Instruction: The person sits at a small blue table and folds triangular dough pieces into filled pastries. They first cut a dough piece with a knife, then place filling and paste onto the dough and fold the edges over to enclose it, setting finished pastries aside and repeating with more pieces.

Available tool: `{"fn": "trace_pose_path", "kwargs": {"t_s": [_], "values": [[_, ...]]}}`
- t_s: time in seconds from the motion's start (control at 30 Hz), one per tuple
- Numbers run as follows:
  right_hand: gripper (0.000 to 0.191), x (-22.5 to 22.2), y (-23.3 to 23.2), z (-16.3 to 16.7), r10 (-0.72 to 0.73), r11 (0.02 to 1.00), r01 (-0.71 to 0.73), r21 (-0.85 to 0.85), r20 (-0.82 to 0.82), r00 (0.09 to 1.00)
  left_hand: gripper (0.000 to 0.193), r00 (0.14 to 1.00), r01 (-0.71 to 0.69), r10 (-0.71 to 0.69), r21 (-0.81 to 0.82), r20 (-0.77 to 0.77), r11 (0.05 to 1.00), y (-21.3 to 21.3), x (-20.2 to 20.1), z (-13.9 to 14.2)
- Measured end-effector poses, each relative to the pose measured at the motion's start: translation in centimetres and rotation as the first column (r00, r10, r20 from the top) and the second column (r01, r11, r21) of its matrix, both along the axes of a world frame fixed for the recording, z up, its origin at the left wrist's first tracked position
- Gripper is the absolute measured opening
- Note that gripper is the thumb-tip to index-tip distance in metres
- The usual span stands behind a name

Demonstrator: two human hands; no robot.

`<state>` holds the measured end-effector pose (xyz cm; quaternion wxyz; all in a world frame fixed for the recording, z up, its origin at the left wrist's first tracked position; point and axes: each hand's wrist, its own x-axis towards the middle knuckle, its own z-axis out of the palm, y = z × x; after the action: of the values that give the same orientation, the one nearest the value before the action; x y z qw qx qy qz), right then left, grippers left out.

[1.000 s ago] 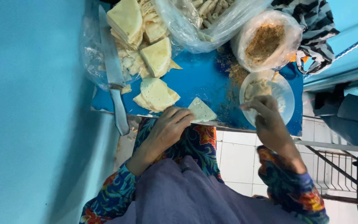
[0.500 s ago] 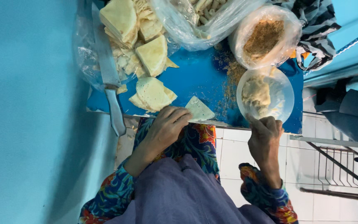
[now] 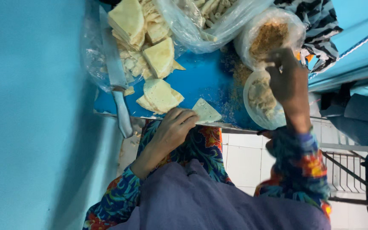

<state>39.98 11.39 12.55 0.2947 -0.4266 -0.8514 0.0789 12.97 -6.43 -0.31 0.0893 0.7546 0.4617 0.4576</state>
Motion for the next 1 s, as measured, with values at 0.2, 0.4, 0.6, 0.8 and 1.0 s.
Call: {"fn": "trace_pose_path", "kwargs": {"t_s": [0.2,0.4,0.6,0.8,1.0], "values": [[0.032,-6.2,6.9,-0.4,0.031,0.995,-0.049,0.088,0.2,0.979,0.022,0.999,0.001,-0.001,0.002,0.053,1.0,-0.2,-0.4,0.4],[0.05,-7.9,8.1,-0.5,-0.042,0.996,0.013,0.084,0.345,0.938,0.022,0.998,0.015,-0.013,-0.026,0.065,1.0,-0.1,-0.6,0.5],[0.049,-6.5,8.3,0.1,0.034,0.995,-0.058,0.079,0.28,0.959,0.02,0.983,-0.16,0.164,-0.054,0.084,0.986,-1.2,0.0,0.0],[0.041,-3.0,3.5,1.3,0.056,0.906,-0.111,-0.409,-0.143,0.988,0.028,0.943,-0.333,0.332,-0.107,-0.029,0.937,-1.1,1.5,-0.4],[0.029,-7.6,-7.3,-4.5,0.264,0.865,-0.283,-0.414,-0.103,0.959,0.02,0.938,-0.341,0.322,-0.188,-0.126,0.921,-0.8,1.8,-0.2]]}}
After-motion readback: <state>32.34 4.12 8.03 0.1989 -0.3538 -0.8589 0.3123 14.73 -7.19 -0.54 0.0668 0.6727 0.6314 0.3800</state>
